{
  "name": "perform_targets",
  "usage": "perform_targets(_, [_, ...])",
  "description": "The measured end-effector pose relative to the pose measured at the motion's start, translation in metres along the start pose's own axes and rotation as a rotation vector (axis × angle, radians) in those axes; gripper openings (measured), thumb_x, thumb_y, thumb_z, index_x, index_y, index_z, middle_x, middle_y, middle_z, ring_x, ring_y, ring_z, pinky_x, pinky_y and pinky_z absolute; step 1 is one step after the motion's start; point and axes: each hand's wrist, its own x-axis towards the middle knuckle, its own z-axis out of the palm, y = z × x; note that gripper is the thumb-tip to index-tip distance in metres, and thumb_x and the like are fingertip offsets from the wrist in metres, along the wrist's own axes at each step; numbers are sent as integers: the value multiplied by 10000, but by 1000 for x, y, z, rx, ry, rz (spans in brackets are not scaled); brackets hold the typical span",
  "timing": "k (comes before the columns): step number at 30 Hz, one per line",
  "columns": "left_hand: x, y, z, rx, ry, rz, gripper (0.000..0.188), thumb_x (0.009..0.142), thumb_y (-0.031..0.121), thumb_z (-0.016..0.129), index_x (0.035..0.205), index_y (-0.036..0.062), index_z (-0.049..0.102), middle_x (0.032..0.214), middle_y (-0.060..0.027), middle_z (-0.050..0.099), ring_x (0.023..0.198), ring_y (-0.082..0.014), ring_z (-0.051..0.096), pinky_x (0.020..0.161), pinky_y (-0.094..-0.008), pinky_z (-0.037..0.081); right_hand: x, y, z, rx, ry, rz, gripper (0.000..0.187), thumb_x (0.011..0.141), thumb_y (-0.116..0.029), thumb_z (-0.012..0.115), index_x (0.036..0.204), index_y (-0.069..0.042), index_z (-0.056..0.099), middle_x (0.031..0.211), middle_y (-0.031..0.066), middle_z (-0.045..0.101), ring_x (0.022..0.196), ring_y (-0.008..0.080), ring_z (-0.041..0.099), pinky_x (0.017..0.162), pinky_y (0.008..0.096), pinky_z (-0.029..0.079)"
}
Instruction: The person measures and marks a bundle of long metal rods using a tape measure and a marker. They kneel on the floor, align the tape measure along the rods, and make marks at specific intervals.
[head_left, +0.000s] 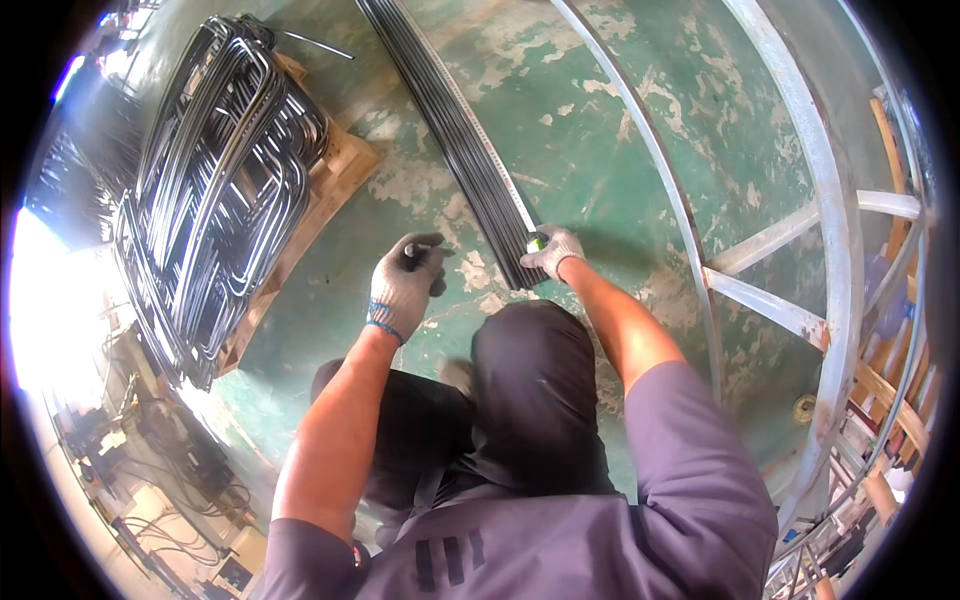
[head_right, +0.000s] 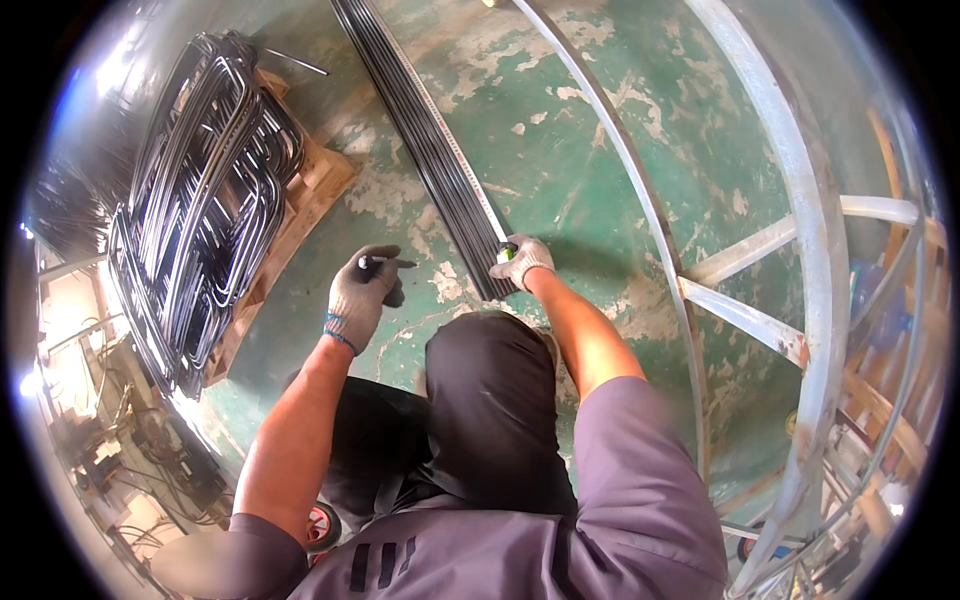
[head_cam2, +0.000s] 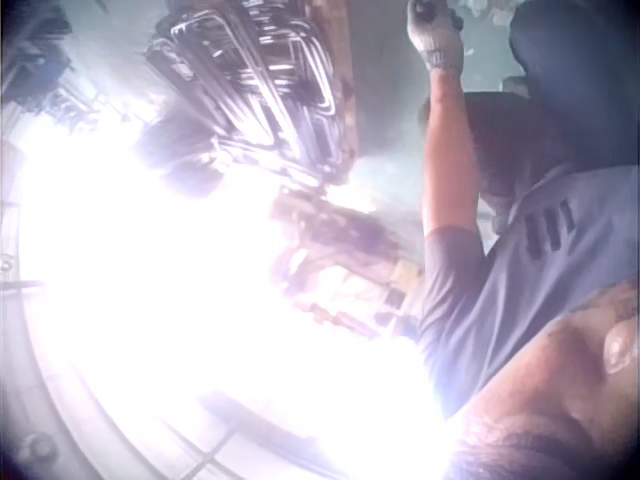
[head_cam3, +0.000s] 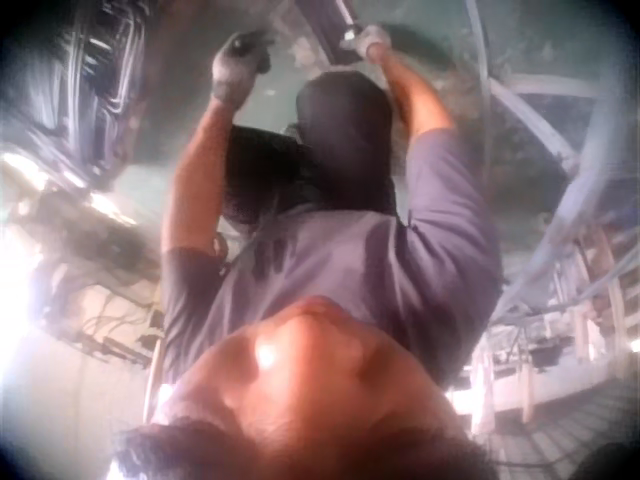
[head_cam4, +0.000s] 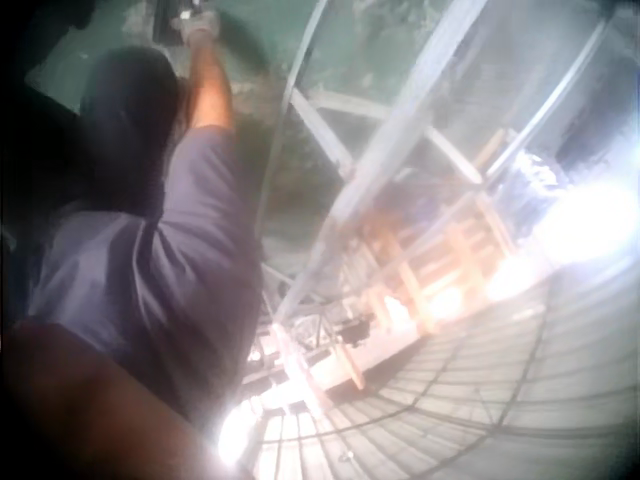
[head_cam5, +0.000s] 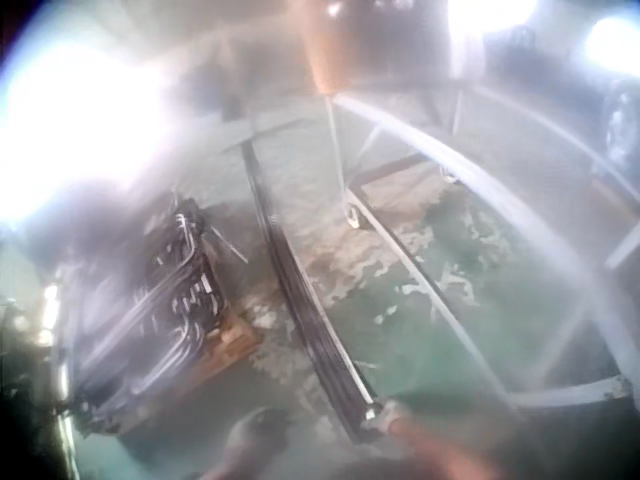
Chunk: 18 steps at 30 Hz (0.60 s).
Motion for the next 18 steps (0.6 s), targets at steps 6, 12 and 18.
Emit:
perform_targets(6, [68, 6, 47, -25, -22, 89, 267, 1081, 71, 712, 1339, 10, 738, 1021, -73, 765, 840, -148, 726, 799, -314, 627, -6, 12, 6, 64, 96, 3, 837, 636, -363, 1021, 1396, -135, 755, 1360, 194, 745, 1288, 379, 696, 1134, 449, 543])
perform_targets(12, [134, -76, 77, -123, -68, 161, 247, 1070, 40, 712, 1314, 6, 734, 1055, -100, 781, 938, -183, 772, 859, -337, 638, -6, 9, 4, 87, 95, -8, 737, 671, -316, 1005, 1351, -148, 775, 1373, 181, 711, 1299, 392, 679, 1126, 457, 549])
perform_targets(18, [158, -109, 94, -72, -75, 173, 223, 1066, 3, 700, 1286, 7, 735, 1101, -107, 787, 998, -178, 772, 924, -316, 611, -13, 4, -5, 96, 99, -15, 712, 666, -269, 1010, 1329, -140, 785, 1329, 181, 719, 1267, 400, 685, 1110, 466, 546])
